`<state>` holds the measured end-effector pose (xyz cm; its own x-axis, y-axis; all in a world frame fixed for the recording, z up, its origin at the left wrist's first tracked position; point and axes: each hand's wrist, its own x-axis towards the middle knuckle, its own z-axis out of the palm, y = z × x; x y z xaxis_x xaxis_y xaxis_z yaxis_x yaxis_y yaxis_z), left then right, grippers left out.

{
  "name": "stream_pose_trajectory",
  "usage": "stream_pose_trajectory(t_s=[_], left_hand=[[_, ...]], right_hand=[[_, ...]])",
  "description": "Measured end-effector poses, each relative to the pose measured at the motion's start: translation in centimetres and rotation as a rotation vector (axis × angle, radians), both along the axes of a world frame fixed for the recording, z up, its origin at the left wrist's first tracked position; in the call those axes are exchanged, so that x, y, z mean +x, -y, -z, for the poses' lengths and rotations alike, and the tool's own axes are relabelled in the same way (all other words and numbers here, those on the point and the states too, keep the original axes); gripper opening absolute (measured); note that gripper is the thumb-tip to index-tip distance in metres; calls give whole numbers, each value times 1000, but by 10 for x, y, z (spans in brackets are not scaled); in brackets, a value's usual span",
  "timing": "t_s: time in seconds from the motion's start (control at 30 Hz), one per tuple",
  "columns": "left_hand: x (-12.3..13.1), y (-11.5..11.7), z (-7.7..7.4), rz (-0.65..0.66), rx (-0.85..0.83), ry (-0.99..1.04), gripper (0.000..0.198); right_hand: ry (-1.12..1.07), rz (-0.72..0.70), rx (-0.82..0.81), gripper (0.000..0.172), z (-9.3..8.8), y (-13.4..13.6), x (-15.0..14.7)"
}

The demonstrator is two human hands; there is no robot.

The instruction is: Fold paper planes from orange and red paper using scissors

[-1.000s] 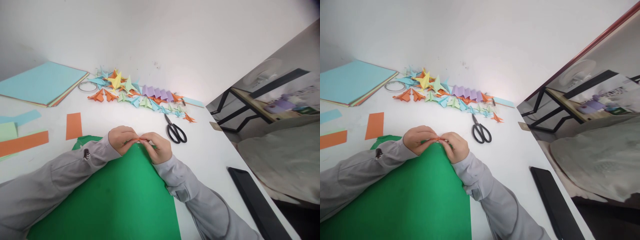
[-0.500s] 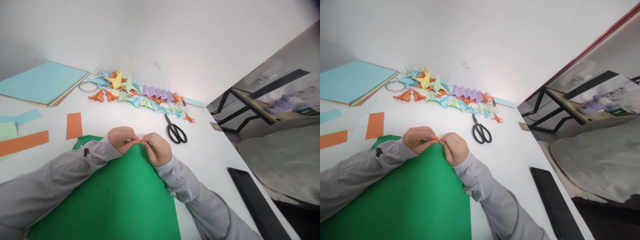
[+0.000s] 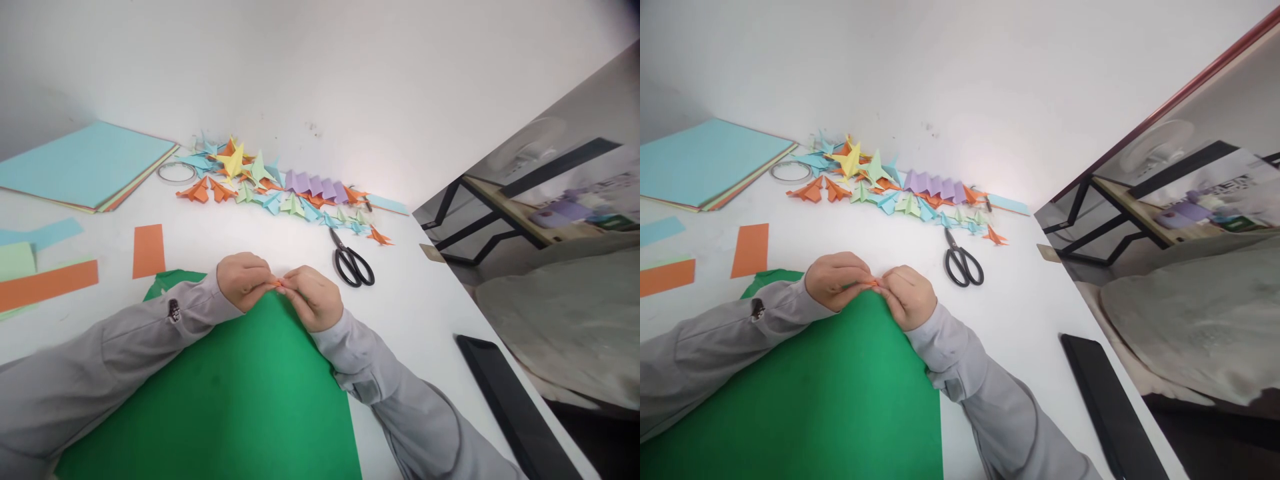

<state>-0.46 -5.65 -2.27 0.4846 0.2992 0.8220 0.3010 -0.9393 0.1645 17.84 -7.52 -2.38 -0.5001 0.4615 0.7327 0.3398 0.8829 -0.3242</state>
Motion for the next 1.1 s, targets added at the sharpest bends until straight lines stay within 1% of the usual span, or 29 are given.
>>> stream_pose_trajectory(t_s=[0.13, 0.27, 0.43, 0.5, 0.57, 0.67, 0.83, 0.9, 1.1], left_hand=[[0, -1, 0, 39, 3, 23, 10], [0, -1, -1, 16, -140, 86, 6], [1, 4, -6, 90, -260, 135, 4], [2, 7, -8, 100, -313, 138, 7], [2, 8, -9, 102, -331, 132, 8], [2, 7, -8, 86, -284, 100, 12], [1, 2, -2, 27, -125, 22, 13], [1, 1, -1, 19, -86, 11, 12], [0, 2, -2, 60, -117, -7, 8]], right_hand=[[-9, -1, -15, 9, 0, 0, 0], [-59, -2, -42, 8, 4, -1, 0], [-30, 38, -40, 9, 3, 0, 2], [-32, 65, -28, 10, 2, 1, 3], [-34, 83, -7, 9, 1, 1, 4], [6, 92, 23, 7, 0, 1, 4], [130, 134, 39, 14, 2, -1, 3], [166, 135, 61, 15, 2, -1, 3], [259, 144, 119, 19, -1, 0, 3]])
